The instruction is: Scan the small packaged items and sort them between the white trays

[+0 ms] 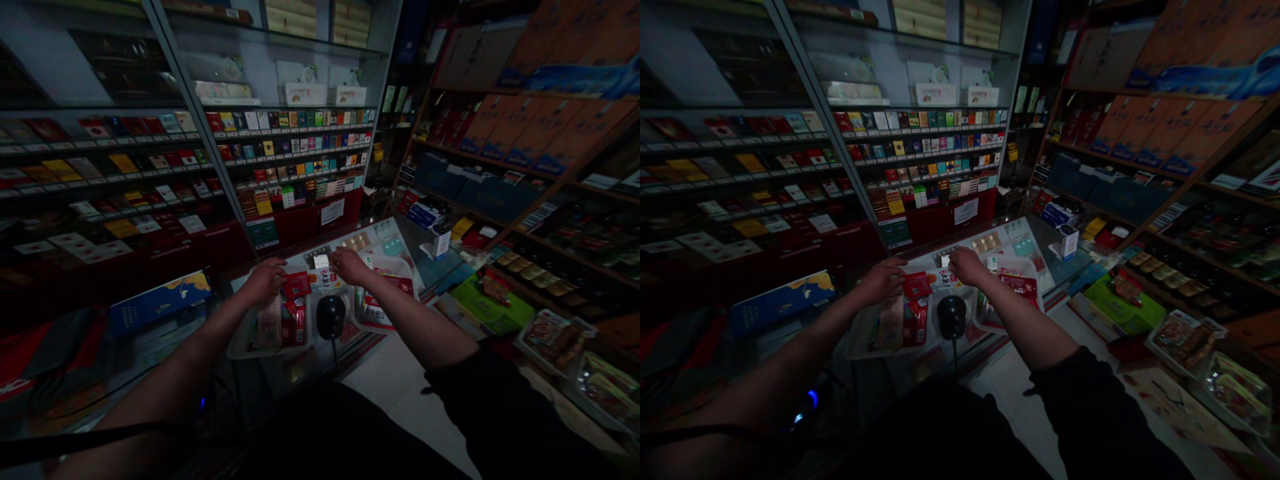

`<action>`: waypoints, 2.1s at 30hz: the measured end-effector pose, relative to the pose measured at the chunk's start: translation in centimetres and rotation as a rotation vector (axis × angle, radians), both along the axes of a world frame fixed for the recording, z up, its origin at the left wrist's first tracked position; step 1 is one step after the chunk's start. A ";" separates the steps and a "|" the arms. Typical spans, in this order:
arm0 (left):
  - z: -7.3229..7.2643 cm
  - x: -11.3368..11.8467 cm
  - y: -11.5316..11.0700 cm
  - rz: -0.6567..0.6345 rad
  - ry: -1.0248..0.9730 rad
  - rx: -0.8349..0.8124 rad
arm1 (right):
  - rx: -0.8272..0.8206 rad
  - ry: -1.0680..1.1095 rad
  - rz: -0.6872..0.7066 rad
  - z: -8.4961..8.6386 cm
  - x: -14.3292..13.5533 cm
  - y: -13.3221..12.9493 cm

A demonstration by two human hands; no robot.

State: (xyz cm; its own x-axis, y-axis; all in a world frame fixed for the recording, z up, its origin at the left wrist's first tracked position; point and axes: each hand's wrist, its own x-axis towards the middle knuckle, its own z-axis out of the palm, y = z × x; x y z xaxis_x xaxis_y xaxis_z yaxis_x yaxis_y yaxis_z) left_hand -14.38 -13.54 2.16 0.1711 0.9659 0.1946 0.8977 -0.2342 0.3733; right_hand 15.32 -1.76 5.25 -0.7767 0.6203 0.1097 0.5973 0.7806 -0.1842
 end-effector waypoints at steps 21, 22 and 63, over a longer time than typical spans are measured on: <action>-0.1 8.7 5.2 -0.042 0.229 -0.041 | 0.046 -0.167 -0.165 -0.7 7.6 1.3; -0.3 8.8 5.3 -0.040 0.222 -0.044 | 0.041 -0.170 -0.170 -0.7 7.7 1.4; -0.5 11.5 6.7 -0.019 0.145 -0.070 | 0.009 -0.196 -0.256 0.0 10.2 2.5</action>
